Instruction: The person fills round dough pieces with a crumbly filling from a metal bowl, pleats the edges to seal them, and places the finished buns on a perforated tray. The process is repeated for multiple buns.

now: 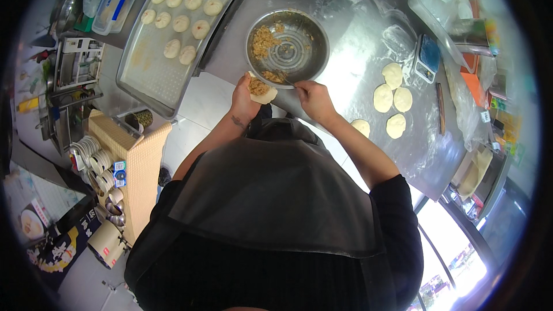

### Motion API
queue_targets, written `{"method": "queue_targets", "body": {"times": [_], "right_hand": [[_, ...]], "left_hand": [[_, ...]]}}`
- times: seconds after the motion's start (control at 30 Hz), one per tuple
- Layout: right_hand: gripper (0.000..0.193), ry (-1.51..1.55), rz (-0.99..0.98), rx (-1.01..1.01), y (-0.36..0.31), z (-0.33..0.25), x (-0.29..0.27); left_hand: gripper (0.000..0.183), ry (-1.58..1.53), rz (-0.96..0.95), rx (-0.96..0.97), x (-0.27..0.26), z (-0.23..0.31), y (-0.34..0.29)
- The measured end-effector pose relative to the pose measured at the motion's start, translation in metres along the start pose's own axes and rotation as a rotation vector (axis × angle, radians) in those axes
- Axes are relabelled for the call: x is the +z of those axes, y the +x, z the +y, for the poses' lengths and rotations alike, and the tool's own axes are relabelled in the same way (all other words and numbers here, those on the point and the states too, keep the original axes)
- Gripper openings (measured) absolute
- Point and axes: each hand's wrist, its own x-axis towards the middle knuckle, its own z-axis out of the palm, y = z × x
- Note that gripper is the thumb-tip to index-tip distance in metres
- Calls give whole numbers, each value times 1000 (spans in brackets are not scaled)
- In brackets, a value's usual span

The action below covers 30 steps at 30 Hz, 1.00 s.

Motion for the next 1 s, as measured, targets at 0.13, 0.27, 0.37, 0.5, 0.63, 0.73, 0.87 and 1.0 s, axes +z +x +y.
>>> {"method": "queue_targets", "body": {"times": [0.13,0.27,0.37,0.5,0.63,0.73,0.87,1.0], "right_hand": [[19,62,61,32,-11,-15,4],[26,-33,75,-135,-27,-30,8],[35,-227,2,-313,-36,-35,7],[33,-308,-73,-395,-37,-34,-3],[30,-157,137,-232,-20,-23,-13],[18,-410,134,-71,0,-9,-14],[11,-434,12,59,12,-1,-3],[12,-340,35,100,17,-4,20]], "left_hand": [[37,-16,10,-27,1,1,-1],[38,-50,-6,-49,0,0,-1],[39,-99,22,-74,-1,0,1],[41,-110,15,-96,-6,0,5],[41,-47,-29,-50,-12,-1,7],[40,-47,-64,-41,-13,-1,8],[40,-58,-64,-60,-12,0,6],[40,-52,-41,-63,-9,1,5]]}}
